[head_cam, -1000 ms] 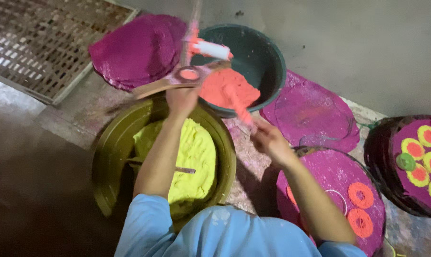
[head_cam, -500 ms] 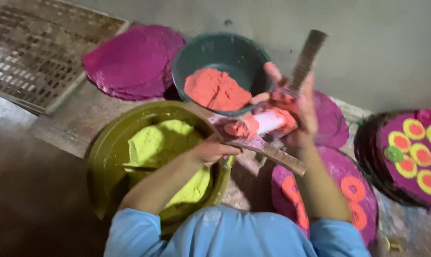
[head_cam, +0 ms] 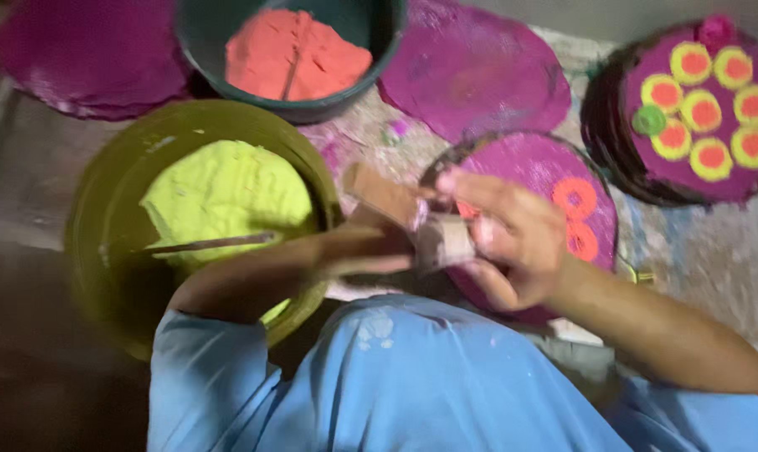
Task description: The person scoops colored dough from a basin into a hand-held extruder press, squeezes the press to extrude ring-shaped dough pieces onto round trays, and arranges the rings on the trays. They work with orange and yellow dough, pressing multiple rings and repositioning trays on the work table.
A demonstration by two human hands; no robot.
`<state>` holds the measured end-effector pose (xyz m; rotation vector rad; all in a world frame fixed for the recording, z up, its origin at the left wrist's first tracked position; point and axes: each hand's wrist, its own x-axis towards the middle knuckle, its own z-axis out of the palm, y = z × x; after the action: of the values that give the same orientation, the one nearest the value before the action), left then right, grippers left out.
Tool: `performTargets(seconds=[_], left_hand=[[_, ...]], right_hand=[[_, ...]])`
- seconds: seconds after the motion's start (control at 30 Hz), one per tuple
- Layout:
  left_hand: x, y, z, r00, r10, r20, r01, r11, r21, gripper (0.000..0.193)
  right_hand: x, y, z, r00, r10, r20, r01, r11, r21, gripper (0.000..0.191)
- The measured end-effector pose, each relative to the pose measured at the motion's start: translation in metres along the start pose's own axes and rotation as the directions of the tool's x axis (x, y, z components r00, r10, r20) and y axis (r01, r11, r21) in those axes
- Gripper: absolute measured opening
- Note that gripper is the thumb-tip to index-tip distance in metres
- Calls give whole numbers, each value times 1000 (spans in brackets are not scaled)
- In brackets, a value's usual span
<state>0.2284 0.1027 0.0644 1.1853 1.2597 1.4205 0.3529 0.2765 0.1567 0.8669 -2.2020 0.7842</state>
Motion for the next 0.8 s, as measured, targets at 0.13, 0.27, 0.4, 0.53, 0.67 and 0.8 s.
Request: performTargets(seconds=[0.13, 0.27, 0.4, 0.53, 0.67, 0.8], left_hand=[[60, -8, 10, 996, 16, 85, -41, 954, 298, 53], [104, -5, 23, 980, 35, 198, -109, 919, 379, 59], [146, 2, 19, 897, 333, 293, -279, 937, -210, 100], [197, -23, 56, 900, 431, 63, -172, 486, -857, 121], [231, -59, 93, 891, 451, -54, -145, 169, -975, 95], [243, -84, 101, 839, 538, -82, -253, 253, -934, 44]], right_hand=[[-47, -1, -57, 918, 378, 125, -398, 873, 282, 63], [-114, 15, -126, 484, 610, 627, -850, 156, 504, 81], [-184, 6, -148, 340, 601, 723, -848, -137, 512, 104], [-224, 4, -164, 209, 594, 777, -834, -306, 459, 109], [-247, 3, -190, 95, 611, 786, -764, -462, 451, 101], [-265, 18, -211, -33, 592, 805, -849, -442, 290, 100]])
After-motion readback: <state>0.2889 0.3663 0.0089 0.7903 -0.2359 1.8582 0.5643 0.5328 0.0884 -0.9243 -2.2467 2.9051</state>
